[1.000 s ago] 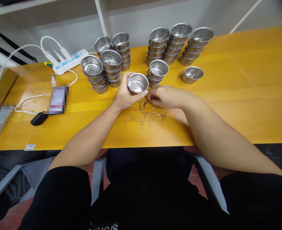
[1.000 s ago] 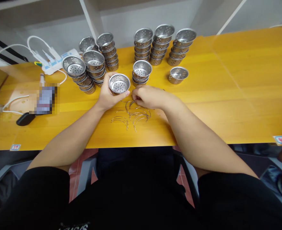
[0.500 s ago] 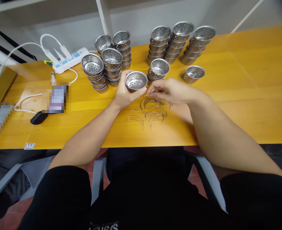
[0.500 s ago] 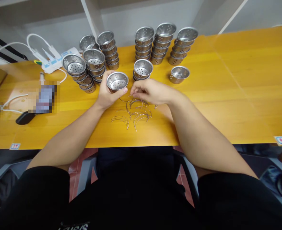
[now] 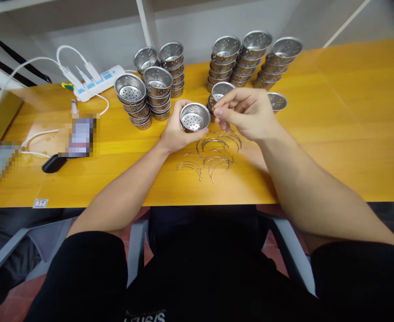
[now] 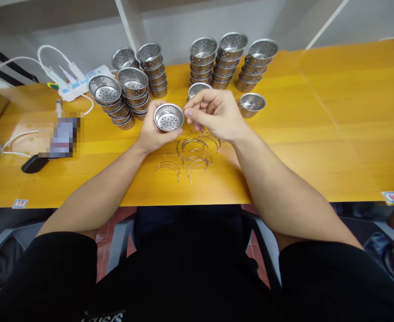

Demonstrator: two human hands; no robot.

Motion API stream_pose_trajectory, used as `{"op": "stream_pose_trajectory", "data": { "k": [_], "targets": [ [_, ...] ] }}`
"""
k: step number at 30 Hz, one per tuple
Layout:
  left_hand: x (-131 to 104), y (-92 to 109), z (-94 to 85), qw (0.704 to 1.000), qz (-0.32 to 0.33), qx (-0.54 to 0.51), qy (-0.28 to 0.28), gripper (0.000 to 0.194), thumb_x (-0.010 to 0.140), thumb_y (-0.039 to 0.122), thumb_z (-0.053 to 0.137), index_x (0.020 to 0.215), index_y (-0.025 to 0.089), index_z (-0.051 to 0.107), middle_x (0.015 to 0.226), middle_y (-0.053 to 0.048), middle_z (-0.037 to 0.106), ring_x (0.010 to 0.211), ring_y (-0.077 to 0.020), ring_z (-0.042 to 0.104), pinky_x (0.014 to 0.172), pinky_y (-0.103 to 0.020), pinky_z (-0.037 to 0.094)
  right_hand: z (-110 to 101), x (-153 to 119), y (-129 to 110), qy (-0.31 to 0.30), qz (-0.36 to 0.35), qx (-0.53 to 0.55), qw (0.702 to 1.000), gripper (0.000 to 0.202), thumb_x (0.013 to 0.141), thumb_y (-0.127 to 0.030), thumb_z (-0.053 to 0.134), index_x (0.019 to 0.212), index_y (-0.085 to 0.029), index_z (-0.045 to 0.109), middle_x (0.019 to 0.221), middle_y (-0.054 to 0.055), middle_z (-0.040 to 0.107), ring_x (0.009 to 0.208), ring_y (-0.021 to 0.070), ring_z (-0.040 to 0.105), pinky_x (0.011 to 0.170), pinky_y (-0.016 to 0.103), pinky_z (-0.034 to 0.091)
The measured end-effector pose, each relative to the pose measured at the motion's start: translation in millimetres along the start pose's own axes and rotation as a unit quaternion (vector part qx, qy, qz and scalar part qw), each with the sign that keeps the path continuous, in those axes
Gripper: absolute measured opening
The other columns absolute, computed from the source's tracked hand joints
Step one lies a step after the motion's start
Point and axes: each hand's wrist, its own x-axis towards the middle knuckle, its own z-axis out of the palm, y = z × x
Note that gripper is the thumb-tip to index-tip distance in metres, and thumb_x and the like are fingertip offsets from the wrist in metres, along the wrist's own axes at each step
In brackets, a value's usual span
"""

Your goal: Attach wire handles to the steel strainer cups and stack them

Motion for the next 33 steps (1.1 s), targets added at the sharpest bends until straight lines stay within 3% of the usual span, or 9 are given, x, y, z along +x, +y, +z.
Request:
{"op": "stream_pose_trajectory", "data": {
  "k": [4, 7, 15, 28, 33],
  "targets": [
    [-4, 5, 0.0, 1.0, 0.004, 0.0, -0.03, 0.103, 0.095, 0.09, 0.107, 0.161, 0.028, 0.058, 0.142, -0.008, 0.077, 0.128, -0.0321, 0.088, 0.118, -0.056, 0.078, 6, 1, 5, -0.002, 0.008, -0.051, 0.999, 0.055, 0.103, -0.083, 0.099, 0.106, -0.031, 0.079, 0.09, 0.007, 0.077, 0.079, 0.0272, 0.069, 0.075, 0.047, 0.064],
    [-5, 17, -1.1, 0.998, 0.03, -0.019, -0.054, 0.101, 0.096, 0.085, 0.106, 0.163, 0.026, 0.059, 0.147, -0.011, 0.078, 0.127, -0.0313, 0.088, 0.114, -0.051, 0.078, 10, 1, 10, -0.005, 0.022, -0.103, 0.994, 0.049, 0.108, -0.077, 0.094, 0.105, -0.031, 0.077, 0.086, 0.006, 0.072, 0.078, 0.0263, 0.065, 0.074, 0.046, 0.061],
    [-7, 22, -2.9, 0.997, 0.021, -0.021, -0.066, 0.098, 0.096, 0.072, 0.111, 0.165, 0.026, 0.059, 0.151, -0.013, 0.079, 0.132, -0.034, 0.088, 0.123, -0.053, 0.076, 12, 1, 21, 0.011, 0.035, -0.175, 0.984, 0.054, 0.117, -0.08, 0.083, 0.135, -0.03, 0.091, 0.088, 0.008, 0.075, 0.082, 0.0317, 0.069, 0.08, 0.053, 0.072],
    [-10, 22, -1.7, 0.997, -0.01, -0.019, -0.072, 0.105, 0.095, 0.086, 0.108, 0.166, 0.028, 0.058, 0.149, -0.012, 0.078, 0.132, -0.0328, 0.086, 0.122, -0.052, 0.074, 13, 1, 22, 0.019, 0.03, -0.172, 0.984, 0.043, 0.116, -0.071, 0.087, 0.125, -0.029, 0.09, 0.091, 0.009, 0.078, 0.086, 0.0315, 0.075, 0.082, 0.051, 0.072],
    [-9, 23, -1.2, 0.996, 0.021, -0.014, -0.087, 0.126, 0.088, 0.1, 0.107, 0.177, 0.029, 0.051, 0.161, -0.013, 0.073, 0.148, -0.0384, 0.083, 0.133, -0.058, 0.069, 16, 1, 20, 0.028, 0.039, -0.176, 0.983, 0.045, 0.118, -0.066, 0.086, 0.143, -0.028, 0.086, 0.089, 0.007, 0.075, 0.087, 0.0322, 0.076, 0.083, 0.051, 0.071]
  ]
}}
